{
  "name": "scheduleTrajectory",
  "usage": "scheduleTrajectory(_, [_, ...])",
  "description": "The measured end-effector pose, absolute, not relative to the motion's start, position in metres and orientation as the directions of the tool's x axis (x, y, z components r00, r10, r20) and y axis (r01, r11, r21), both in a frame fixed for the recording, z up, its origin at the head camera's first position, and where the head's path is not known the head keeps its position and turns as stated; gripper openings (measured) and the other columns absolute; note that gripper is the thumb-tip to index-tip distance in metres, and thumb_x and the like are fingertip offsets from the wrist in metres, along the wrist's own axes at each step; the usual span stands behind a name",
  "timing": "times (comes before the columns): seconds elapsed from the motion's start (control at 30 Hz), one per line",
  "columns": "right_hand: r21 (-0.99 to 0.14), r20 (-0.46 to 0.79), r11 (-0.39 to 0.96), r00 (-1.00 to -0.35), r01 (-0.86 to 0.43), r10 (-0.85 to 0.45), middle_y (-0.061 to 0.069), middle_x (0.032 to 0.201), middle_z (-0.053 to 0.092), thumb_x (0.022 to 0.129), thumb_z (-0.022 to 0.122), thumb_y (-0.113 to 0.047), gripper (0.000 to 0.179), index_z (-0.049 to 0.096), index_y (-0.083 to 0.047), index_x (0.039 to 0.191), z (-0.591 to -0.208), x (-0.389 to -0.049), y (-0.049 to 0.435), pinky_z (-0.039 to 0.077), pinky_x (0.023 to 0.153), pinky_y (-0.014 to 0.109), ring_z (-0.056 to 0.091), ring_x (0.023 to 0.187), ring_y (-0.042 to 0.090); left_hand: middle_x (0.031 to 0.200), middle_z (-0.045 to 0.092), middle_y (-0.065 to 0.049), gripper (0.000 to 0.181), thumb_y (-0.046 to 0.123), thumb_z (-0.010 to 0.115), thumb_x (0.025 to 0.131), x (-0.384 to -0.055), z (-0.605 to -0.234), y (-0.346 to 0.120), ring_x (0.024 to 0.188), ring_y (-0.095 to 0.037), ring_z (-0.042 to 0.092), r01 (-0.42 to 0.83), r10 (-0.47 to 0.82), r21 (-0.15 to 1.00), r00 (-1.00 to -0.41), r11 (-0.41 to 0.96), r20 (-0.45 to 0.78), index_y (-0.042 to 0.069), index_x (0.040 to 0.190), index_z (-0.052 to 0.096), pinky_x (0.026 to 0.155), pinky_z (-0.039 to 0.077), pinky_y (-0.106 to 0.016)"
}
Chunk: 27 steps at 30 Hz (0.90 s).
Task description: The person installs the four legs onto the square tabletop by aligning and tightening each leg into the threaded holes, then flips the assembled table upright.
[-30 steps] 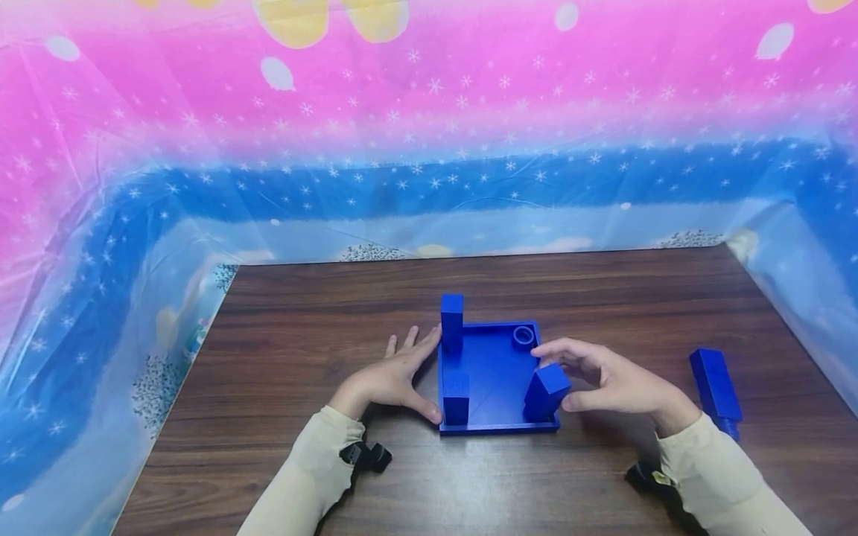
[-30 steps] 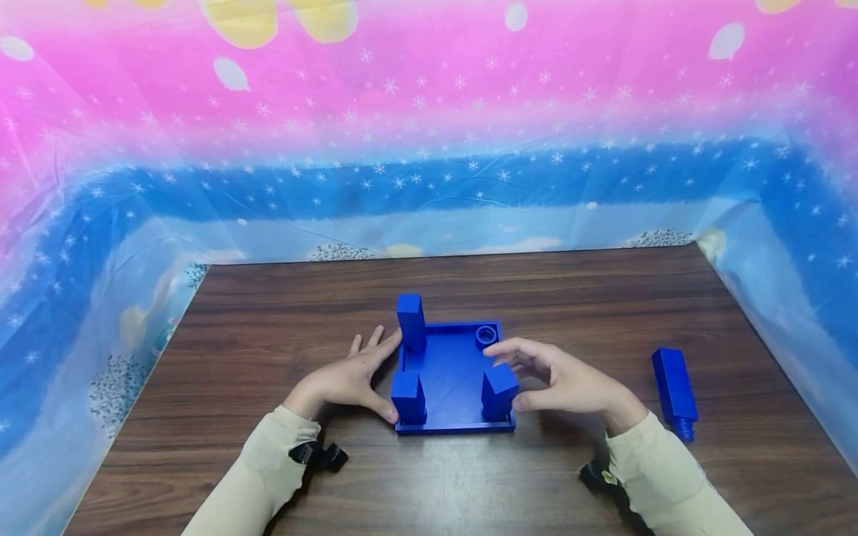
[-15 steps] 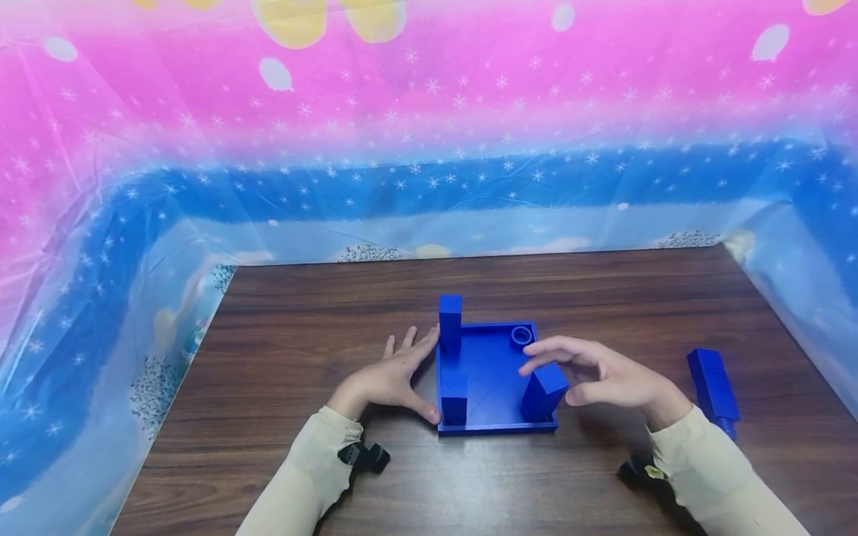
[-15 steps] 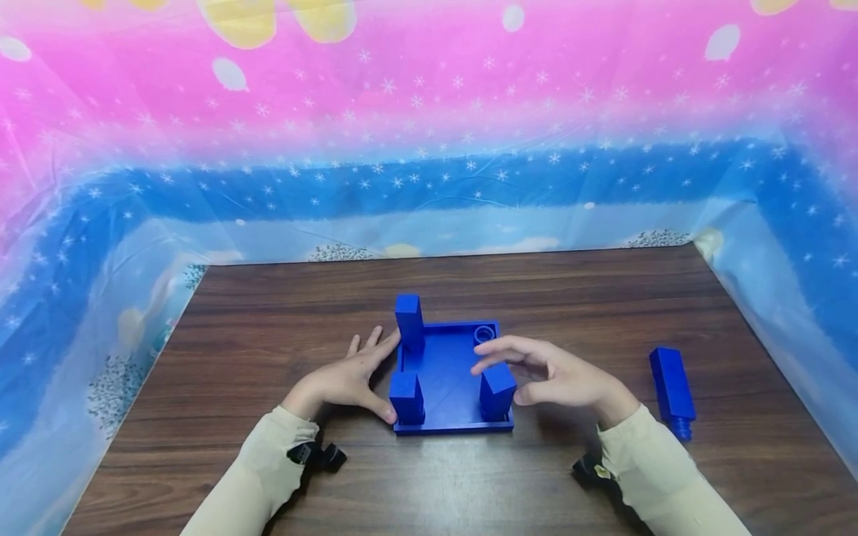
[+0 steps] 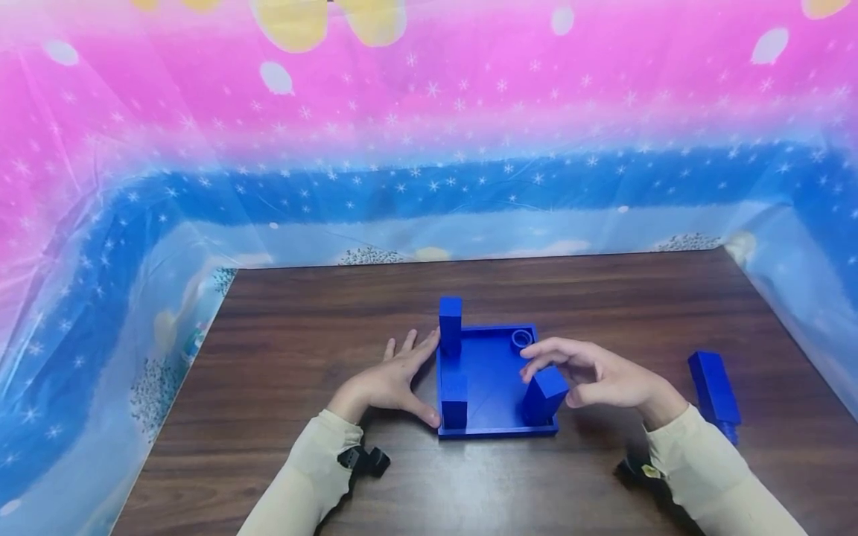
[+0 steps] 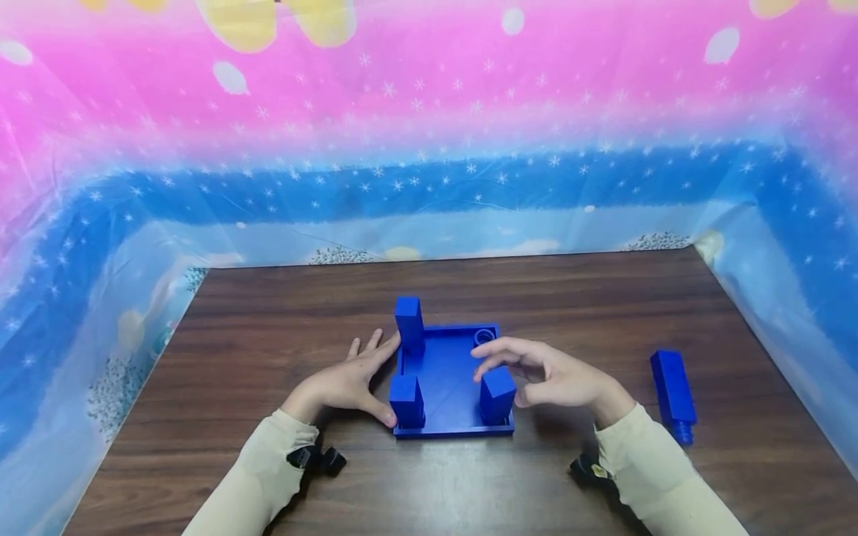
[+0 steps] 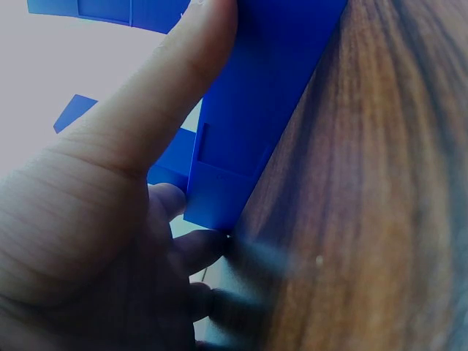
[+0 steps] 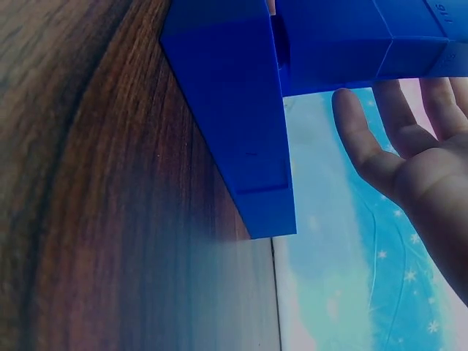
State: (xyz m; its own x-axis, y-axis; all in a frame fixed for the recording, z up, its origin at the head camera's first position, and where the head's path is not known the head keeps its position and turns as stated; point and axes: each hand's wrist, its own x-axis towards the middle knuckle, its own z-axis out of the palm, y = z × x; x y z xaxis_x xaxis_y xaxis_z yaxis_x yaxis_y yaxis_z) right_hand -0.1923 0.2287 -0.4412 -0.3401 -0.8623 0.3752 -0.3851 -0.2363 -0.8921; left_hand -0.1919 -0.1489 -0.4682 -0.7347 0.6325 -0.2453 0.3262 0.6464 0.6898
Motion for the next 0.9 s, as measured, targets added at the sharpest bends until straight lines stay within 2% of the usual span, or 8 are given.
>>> scheduleTrajectory(0.07, [-0.893, 0.372, -0.233, -0.340, -0.385, -0.864, 0.018, 0.137, 0.063, 0.082, 0.055, 0.024, 0.077, 0.037, 0.008, 0.155, -0.4415, -0.1915, 0.2286, 0.036, 0.048, 0.023, 0.063, 0.110, 0.022, 0.178, -0.001, -0.002, 0.145, 0.050, 0.097, 0.070, -0.1909, -0.4686, -0.1492, 0.159, -0.029, -0.021, 0.323, 0.633, 0.691, -0.732, 0.646, -0.250, 0.016, 0.170, -0.002, 0.123, -0.022, -0.056])
scheduleTrajectory(0.27, [-0.896, 0.366, -0.222, -0.356, -0.384, -0.860, 0.015, 0.135, 0.064, 0.082, 0.057, 0.023, 0.075, 0.039, 0.008, 0.154, -0.4403, -0.1912, 0.2279, 0.037, 0.047, 0.023, 0.063, 0.100, 0.020, 0.178, 0.000, -0.002, 0.144, 0.048, 0.098, 0.071, -0.1916, -0.4690, -0.1493, 0.159, -0.029, -0.021, 0.324, 0.630, 0.692, -0.738, 0.645, -0.241, 0.015, 0.171, -0.001, 0.123, -0.021, -0.056])
scheduleTrajectory(0.47, [-0.907, 0.349, -0.217, -0.356, -0.360, -0.867, 0.013, 0.137, 0.061, 0.084, 0.058, 0.020, 0.074, 0.039, 0.007, 0.155, -0.4388, -0.1900, 0.2287, 0.040, 0.048, 0.026, 0.058, 0.122, 0.022, 0.178, 0.000, -0.002, 0.145, 0.050, 0.097, 0.071, -0.1919, -0.4686, -0.1488, 0.159, -0.028, -0.022, 0.325, 0.629, 0.684, -0.736, 0.653, -0.250, 0.016, 0.170, -0.003, 0.124, -0.021, -0.056])
scheduleTrajectory(0.67, [-0.913, 0.331, -0.198, -0.364, -0.356, -0.870, 0.011, 0.139, 0.059, 0.086, 0.059, 0.020, 0.072, 0.039, 0.008, 0.153, -0.4391, -0.1885, 0.2290, 0.040, 0.050, 0.030, 0.055, 0.128, 0.023, 0.178, 0.001, -0.002, 0.145, 0.050, 0.097, 0.071, -0.1918, -0.4681, -0.1486, 0.159, -0.028, -0.021, 0.329, 0.629, 0.685, -0.738, 0.651, -0.244, 0.017, 0.170, -0.003, 0.124, -0.020, -0.056])
scheduleTrajectory(0.73, [-0.917, 0.318, -0.183, -0.371, -0.355, -0.873, 0.010, 0.139, 0.059, 0.086, 0.059, 0.019, 0.070, 0.040, 0.007, 0.153, -0.4391, -0.1877, 0.2294, 0.047, 0.060, 0.029, 0.055, 0.129, 0.025, 0.178, 0.001, -0.002, 0.145, 0.050, 0.097, 0.071, -0.1921, -0.4684, -0.1487, 0.159, -0.028, -0.022, 0.327, 0.629, 0.686, -0.738, 0.650, -0.245, 0.017, 0.170, -0.003, 0.124, -0.020, -0.056])
scheduleTrajectory(0.8, [-0.922, 0.301, -0.166, -0.379, -0.349, -0.875, 0.010, 0.141, 0.059, 0.087, 0.060, 0.018, 0.069, 0.041, 0.007, 0.153, -0.4394, -0.1869, 0.2301, 0.052, 0.079, 0.029, 0.053, 0.130, 0.027, 0.178, 0.001, -0.002, 0.146, 0.050, 0.097, 0.071, -0.1922, -0.4688, -0.1489, 0.159, -0.027, -0.022, 0.325, 0.628, 0.687, -0.738, 0.650, -0.247, 0.017, 0.170, -0.003, 0.124, -0.020, -0.056])
scheduleTrajectory(0.9, [-0.927, 0.278, -0.139, -0.390, -0.349, -0.878, 0.010, 0.142, 0.058, 0.088, 0.061, 0.016, 0.068, 0.041, 0.006, 0.152, -0.4398, -0.1858, 0.2310, 0.049, 0.102, 0.031, 0.053, 0.132, 0.029, 0.178, 0.001, -0.002, 0.146, 0.050, 0.097, 0.070, -0.1921, -0.4693, -0.1491, 0.159, -0.028, -0.022, 0.324, 0.628, 0.687, -0.738, 0.650, -0.247, 0.017, 0.170, -0.003, 0.124, -0.021, -0.055])
